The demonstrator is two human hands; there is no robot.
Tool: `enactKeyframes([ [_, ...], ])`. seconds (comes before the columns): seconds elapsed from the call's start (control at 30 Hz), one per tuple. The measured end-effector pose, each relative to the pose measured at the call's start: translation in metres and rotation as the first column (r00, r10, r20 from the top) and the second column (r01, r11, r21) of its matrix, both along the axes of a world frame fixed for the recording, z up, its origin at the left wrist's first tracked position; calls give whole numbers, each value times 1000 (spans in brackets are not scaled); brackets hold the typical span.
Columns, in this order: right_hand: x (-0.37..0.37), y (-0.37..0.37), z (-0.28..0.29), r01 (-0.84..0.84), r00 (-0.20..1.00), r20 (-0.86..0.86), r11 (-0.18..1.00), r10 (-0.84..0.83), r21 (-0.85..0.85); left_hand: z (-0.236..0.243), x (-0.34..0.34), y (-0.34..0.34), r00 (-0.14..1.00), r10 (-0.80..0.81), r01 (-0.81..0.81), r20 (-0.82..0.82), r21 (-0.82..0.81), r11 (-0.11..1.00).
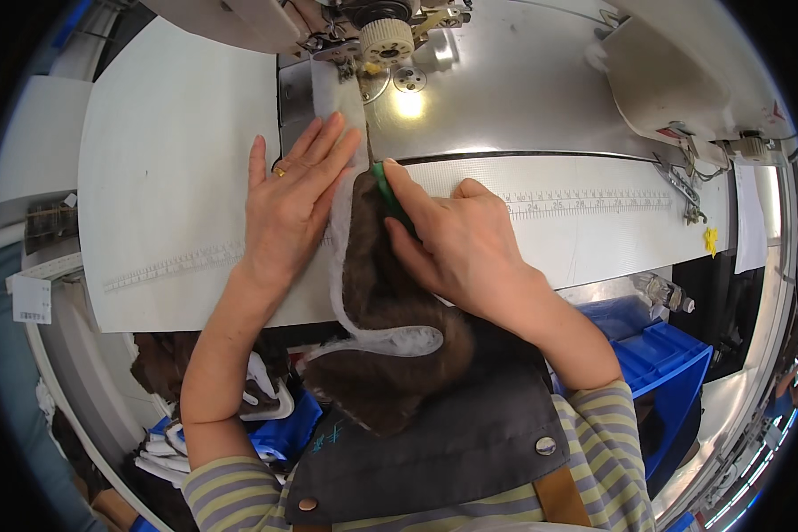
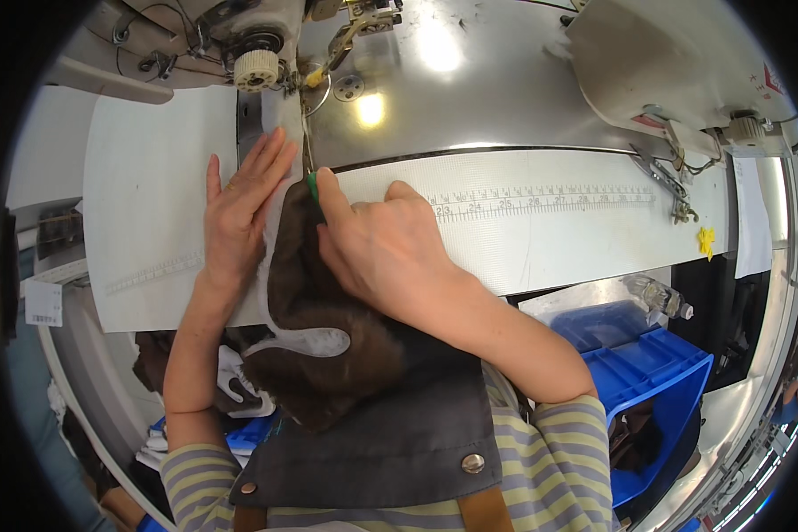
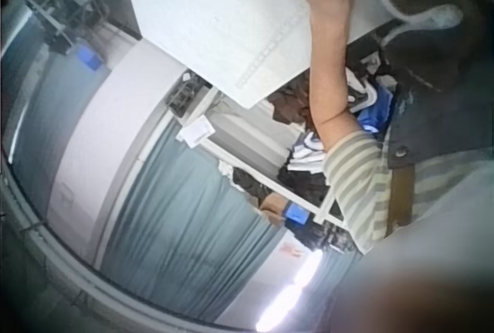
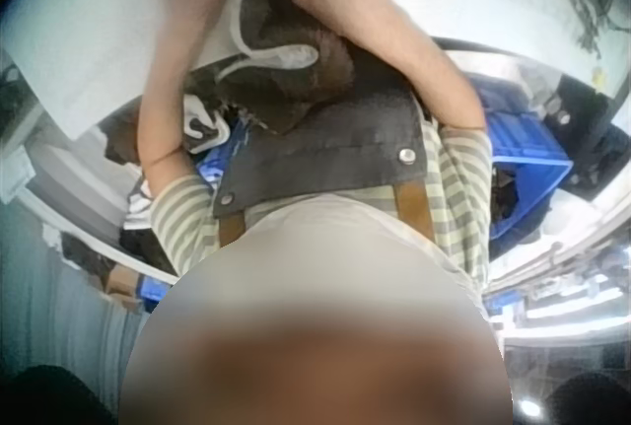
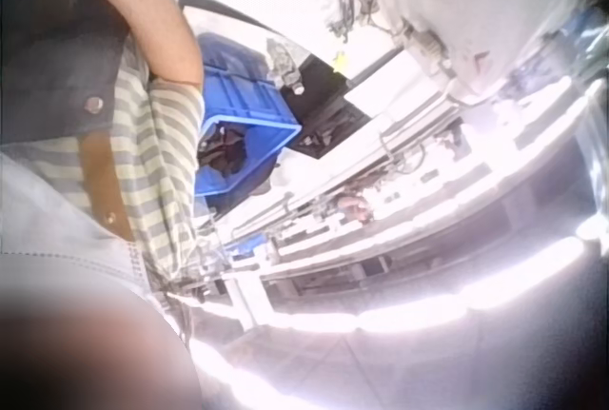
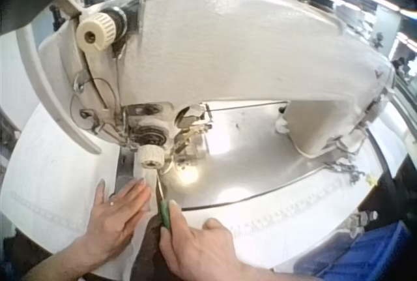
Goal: Sewing together strips of fur and fabric material using an industrial sewing machine.
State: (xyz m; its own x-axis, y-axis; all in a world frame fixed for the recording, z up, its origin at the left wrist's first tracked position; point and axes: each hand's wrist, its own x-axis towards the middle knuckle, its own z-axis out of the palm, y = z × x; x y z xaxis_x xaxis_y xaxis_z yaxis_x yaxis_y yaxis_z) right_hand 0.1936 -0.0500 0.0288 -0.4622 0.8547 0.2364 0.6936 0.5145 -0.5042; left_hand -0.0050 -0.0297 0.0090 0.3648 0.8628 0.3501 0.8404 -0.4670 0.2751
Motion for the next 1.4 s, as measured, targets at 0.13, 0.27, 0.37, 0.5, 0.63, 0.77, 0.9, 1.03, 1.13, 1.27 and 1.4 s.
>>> enactKeyframes([
  [0.13, 18, 4, 5, -161, 984, 79, 987, 162, -8, 4, -4, 0, 1000, -3, 4, 22, -47, 999],
  [0.27, 19, 3, 7, -163, 981, 109, 987, 163, -8, 6, -10, 2, 998, -55, 56, 9, -74, 996],
  [0.37, 18, 3, 5, -142, 983, 116, 990, 142, -9, 3, -13, 1, 998, -66, 68, 24, -102, 992],
  [0.5, 16, 11, 6, -137, 987, 86, 990, 138, -13, 5, -9, 9, 995, -54, 60, 79, -74, 995],
  [0.63, 14, 31, 4, -153, 987, 47, 987, 150, 48, 0, -8, 22, 993, -41, 48, 108, -69, 996],
  [0.77, 13, 46, 2, -118, 991, 76, 992, 114, 50, -2, -6, 36, 994, -13, 15, 108, -17, 1000],
  [0.9, 8, 26, 5, -21, 1000, 2, 1000, 21, -11, -1, -10, 34, 998, -54, 54, 24, 27, 998],
  [1.03, 13, -12, 7, -49, 991, -126, 992, 35, -117, 7, -7, 29, 987, 16, 8, 162, -146, 989],
  [1.13, 17, -20, 5, -91, 985, -155, 990, 74, -104, 11, 1, 20, 986, 13, 19, 167, -188, 982],
  [1.27, 23, -19, 0, -176, 981, -100, 978, 165, -110, 13, 9, 8, 973, 93, -34, 210, -269, 962],
  [1.4, 31, -20, 2, -265, 964, -17, 960, 264, -87, 4, 9, 1, 1000, 19, -20, -3, -80, 997],
])
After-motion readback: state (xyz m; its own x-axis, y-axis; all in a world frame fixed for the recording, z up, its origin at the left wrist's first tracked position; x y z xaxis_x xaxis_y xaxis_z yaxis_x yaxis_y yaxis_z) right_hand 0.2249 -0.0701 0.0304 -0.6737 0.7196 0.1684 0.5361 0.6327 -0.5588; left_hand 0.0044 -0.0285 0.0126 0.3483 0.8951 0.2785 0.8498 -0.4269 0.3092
